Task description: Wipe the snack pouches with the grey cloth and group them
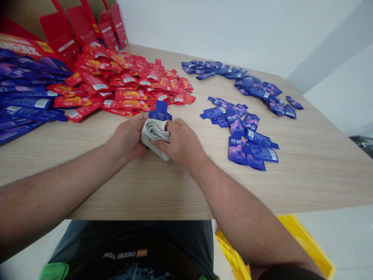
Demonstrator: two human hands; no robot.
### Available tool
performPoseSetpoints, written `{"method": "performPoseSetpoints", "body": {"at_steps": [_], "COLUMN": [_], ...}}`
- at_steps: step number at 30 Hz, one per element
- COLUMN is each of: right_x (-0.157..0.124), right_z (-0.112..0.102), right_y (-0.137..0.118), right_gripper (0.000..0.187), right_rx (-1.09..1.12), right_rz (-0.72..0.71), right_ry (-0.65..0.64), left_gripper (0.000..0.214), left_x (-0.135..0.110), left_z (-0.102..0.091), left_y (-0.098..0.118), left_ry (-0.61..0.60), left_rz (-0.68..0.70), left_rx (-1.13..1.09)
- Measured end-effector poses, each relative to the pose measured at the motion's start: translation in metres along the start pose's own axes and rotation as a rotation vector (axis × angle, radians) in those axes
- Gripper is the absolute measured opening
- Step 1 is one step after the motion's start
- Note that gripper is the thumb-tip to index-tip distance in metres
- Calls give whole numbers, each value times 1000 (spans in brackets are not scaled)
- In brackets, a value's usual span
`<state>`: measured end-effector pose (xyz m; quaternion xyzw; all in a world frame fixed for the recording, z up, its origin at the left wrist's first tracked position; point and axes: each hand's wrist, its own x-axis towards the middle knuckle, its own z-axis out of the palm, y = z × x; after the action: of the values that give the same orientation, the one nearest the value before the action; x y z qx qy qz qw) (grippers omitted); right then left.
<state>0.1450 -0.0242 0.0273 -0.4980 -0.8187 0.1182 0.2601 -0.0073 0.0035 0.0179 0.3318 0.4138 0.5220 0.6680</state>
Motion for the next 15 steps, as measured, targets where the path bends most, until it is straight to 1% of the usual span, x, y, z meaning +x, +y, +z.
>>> {"method": "performPoseSetpoints", "body": {"at_steps": [2, 4, 6, 7, 8, 9, 12, 14, 15], "right_x": [0, 1, 3, 5, 6, 8, 12, 14, 15], "right_z": [0, -3, -10, -14, -18, -21, -25, -25, -24], "right_y": [-1, 0, 3, 6, 9, 13, 29, 42, 47], "right_gripper": [29, 29, 29, 30, 31, 33, 38, 41, 43], "right_rx": [-2, -9, -30, -43, -55, -61, -31, 18, 45], "right_rz": [-32, -67, -55, -23, 22, 72, 220, 297, 333], "right_ry": [-56, -158, -229, -222, -184, -117, 169, 326, 384], "left_gripper": [15, 15, 15, 14, 12, 11, 10, 12, 13], "left_x": [1, 2, 3, 3, 4, 4, 1, -2, -4], "left_z": [-1, -2, -2, -2, -1, -1, 0, 1, 2], "left_y": [0, 1, 2, 2, 2, 2, -1, -2, -2], "left_ry": [0, 6, 2, -5, -12, -16, -6, -16, -32], "left_rz": [3, 3, 22, 29, 28, 19, -46, -87, -97], "left_rx": [2, -1, -19, -31, -39, -42, -10, 26, 39]}}
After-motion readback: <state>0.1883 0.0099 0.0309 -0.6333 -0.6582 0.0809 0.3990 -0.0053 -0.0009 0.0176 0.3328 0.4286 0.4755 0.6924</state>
